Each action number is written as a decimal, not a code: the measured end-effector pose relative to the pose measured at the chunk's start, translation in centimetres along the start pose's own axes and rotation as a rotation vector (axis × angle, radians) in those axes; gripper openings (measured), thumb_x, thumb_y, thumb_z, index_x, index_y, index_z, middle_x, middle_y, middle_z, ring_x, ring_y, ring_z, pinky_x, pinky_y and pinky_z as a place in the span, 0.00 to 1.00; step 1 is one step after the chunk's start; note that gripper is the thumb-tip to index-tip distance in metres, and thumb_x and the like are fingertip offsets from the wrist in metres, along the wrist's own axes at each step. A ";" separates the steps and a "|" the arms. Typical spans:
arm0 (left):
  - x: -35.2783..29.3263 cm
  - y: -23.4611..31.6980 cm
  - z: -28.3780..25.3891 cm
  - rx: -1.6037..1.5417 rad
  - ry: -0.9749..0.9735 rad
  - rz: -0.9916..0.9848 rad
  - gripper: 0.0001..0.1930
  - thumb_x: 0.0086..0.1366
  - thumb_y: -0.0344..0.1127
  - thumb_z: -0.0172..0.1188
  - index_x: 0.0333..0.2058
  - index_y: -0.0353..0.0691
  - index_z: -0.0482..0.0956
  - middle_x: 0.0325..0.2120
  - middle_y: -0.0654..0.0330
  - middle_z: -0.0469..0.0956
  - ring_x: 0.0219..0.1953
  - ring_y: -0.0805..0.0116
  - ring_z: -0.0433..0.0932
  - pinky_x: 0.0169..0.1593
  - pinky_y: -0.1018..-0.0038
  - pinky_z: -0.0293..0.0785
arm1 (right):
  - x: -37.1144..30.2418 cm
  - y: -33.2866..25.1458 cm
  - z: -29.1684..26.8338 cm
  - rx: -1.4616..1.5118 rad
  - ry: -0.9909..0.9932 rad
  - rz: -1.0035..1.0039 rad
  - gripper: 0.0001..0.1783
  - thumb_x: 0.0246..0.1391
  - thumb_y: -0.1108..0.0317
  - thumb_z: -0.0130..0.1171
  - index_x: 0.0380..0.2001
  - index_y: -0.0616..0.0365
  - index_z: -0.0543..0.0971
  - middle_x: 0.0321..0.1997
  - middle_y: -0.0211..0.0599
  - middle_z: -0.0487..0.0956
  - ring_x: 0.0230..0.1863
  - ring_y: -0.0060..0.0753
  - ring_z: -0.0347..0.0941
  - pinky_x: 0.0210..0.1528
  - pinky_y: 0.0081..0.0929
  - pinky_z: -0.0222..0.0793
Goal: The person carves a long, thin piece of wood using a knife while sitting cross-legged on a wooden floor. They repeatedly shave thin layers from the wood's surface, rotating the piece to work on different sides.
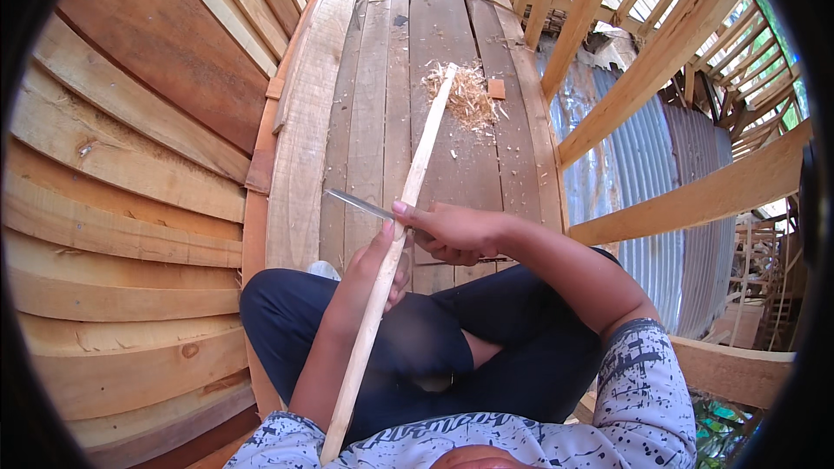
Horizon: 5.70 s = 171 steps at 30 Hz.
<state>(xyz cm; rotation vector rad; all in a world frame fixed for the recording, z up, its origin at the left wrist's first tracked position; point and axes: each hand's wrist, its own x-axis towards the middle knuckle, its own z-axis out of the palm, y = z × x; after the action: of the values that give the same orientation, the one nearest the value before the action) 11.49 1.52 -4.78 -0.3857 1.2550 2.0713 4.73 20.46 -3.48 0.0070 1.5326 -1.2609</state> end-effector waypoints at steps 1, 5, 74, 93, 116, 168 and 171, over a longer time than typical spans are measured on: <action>0.0 0.1 0.2 0.007 -0.003 0.006 0.25 0.73 0.58 0.45 0.41 0.37 0.71 0.15 0.65 0.65 0.11 0.79 0.64 0.12 0.82 0.60 | -0.2 0.0 -0.2 0.052 -0.055 0.046 0.39 0.61 0.25 0.35 0.11 0.45 0.52 0.10 0.18 0.51 0.10 0.13 0.43 0.09 0.18 0.40; 0.4 -0.5 -0.9 -0.190 -0.110 0.014 0.26 0.74 0.57 0.43 0.47 0.35 0.71 0.16 0.64 0.64 0.10 0.77 0.63 0.10 0.82 0.62 | -0.2 -0.1 -0.3 0.067 -0.109 0.092 0.39 0.60 0.23 0.34 0.12 0.45 0.52 0.10 0.16 0.49 0.10 0.13 0.41 0.10 0.17 0.38; 0.0 0.0 -1.6 -0.278 -0.111 -0.068 0.22 0.76 0.48 0.37 0.48 0.32 0.68 0.16 0.63 0.66 0.11 0.75 0.65 0.10 0.80 0.63 | 5.6 7.5 -20.4 -0.433 1.491 -0.091 0.24 0.42 0.49 0.74 0.33 0.61 0.84 0.32 0.47 0.84 0.37 0.45 0.82 0.41 0.39 0.75; -1.4 0.9 -3.3 -0.330 -0.207 0.002 0.23 0.76 0.49 0.37 0.49 0.32 0.67 0.16 0.63 0.65 0.10 0.75 0.65 0.10 0.79 0.64 | 4.2 -5.9 -27.5 -0.823 1.244 0.263 0.28 0.48 0.51 0.66 0.44 0.64 0.82 0.50 0.53 0.81 0.54 0.51 0.77 0.55 0.36 0.74; 0.6 -2.0 -1.2 -0.486 -0.293 -0.206 0.17 0.75 0.47 0.39 0.42 0.38 0.67 0.15 0.64 0.62 0.10 0.74 0.63 0.09 0.78 0.63 | 5.2 2.9 -13.5 -0.462 1.004 -0.298 0.39 0.65 0.38 0.46 0.16 0.65 0.72 0.14 0.35 0.66 0.18 0.30 0.62 0.23 0.39 0.57; -0.6 0.0 -3.0 0.719 0.280 0.079 0.25 0.75 0.49 0.47 0.34 0.28 0.79 0.22 0.62 0.75 0.29 0.78 0.70 0.36 0.72 0.70 | 5.4 0.2 -10.9 -0.534 0.863 -0.111 0.36 0.67 0.44 0.42 0.22 0.68 0.80 0.19 0.55 0.76 0.26 0.52 0.77 0.35 0.50 0.69; -1.1 1.0 -2.6 0.643 0.294 0.021 0.24 0.75 0.48 0.47 0.35 0.29 0.79 0.22 0.62 0.75 0.28 0.79 0.69 0.35 0.73 0.70 | 6.3 1.2 -7.6 -0.614 0.902 -0.176 0.36 0.66 0.43 0.41 0.24 0.67 0.81 0.22 0.54 0.78 0.30 0.53 0.79 0.37 0.48 0.71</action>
<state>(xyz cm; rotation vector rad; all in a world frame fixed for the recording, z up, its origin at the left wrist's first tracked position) 11.36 -1.49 -4.76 -0.3788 2.0110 1.5407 -2.47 22.54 -10.01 0.0481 2.7083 -0.8894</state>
